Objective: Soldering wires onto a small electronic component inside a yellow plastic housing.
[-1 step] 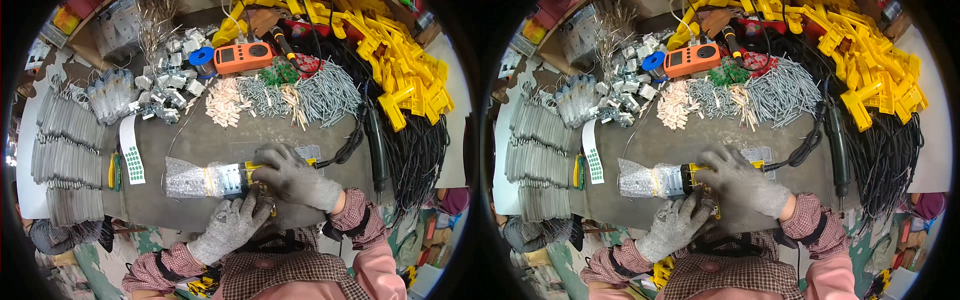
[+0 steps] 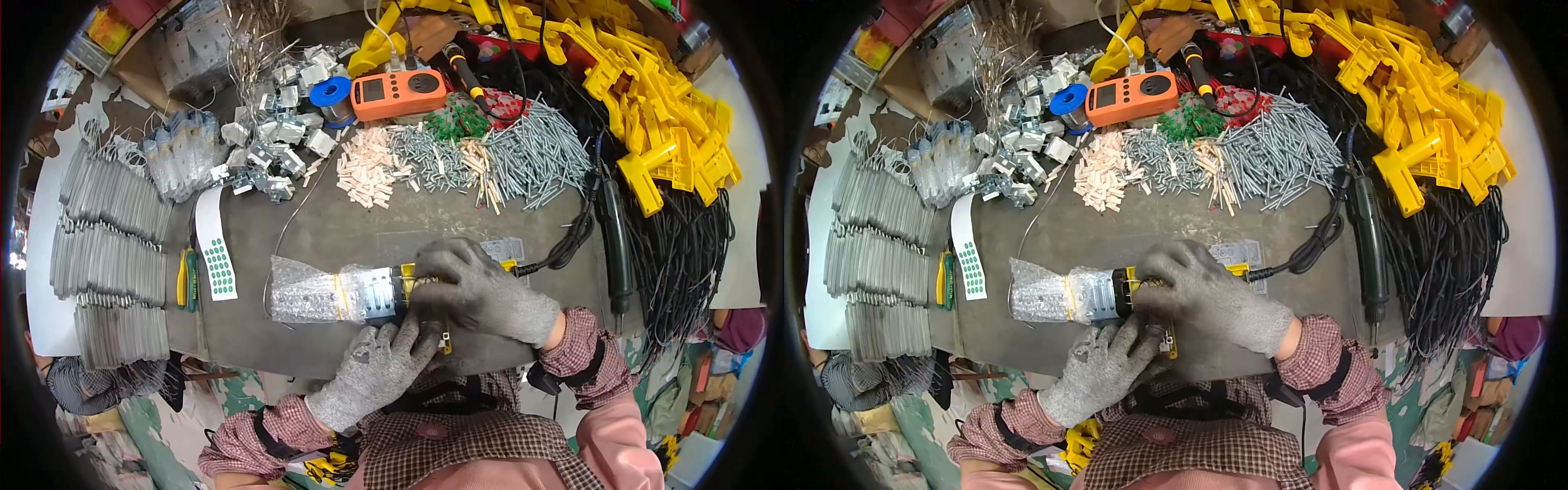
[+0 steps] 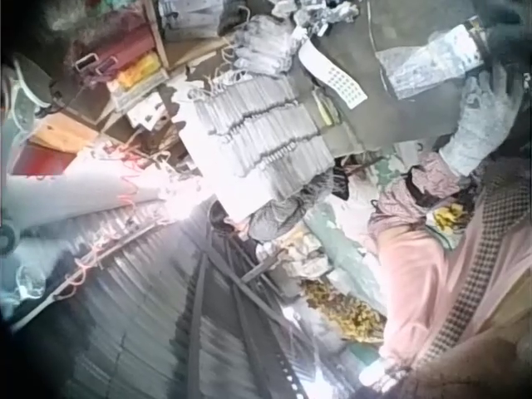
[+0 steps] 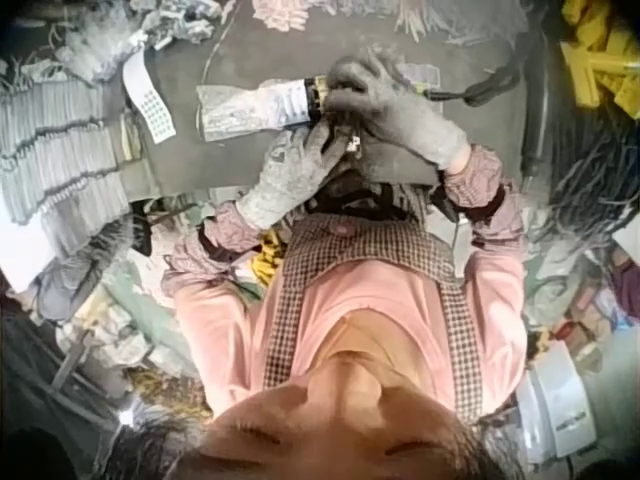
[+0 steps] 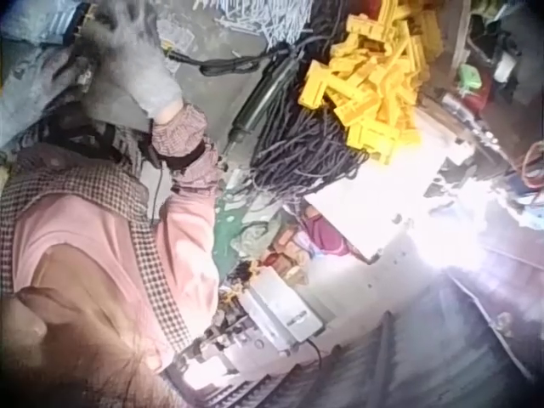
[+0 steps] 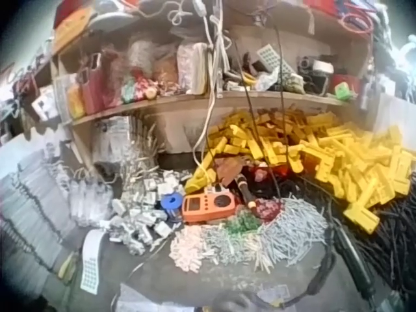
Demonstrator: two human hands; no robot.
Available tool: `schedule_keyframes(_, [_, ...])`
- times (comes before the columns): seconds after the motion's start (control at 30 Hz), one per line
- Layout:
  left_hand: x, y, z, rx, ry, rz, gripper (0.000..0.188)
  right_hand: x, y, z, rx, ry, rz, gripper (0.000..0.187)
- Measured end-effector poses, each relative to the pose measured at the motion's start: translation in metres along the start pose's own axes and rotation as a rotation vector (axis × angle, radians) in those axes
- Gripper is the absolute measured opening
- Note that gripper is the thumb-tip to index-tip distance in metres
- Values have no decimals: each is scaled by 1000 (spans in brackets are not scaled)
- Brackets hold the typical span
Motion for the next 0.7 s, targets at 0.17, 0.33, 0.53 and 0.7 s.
schedule_keyframes(0.17, [7, 3, -6, -34, -142, -53, 56, 4, 3, 1, 47, 35, 3, 33])
schedule_keyframes(0.33, [18, 3, -14, -26, -292, -64, 52, 2, -3, 5, 34, 17, -37, 33])
schedule_keyframes(0.53, [28, 5, -17, 19, -409, -78, 43, 6, 2, -10, 149, 68, -76, 34])
schedule_keyframes(0.7, [30, 9, -15, 85, -409, -106, 40, -1, -8, -5, 120, 129, -67, 38])
Point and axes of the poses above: each hand's wrist, its own y-axis towards the middle knuckle, its own z-axis out of the palm, x = y × z, the point moved 4 cm from there along y, towards the middle knuckle, and after that the axes turned 14 degrees about -x, right-handed, at the moved point
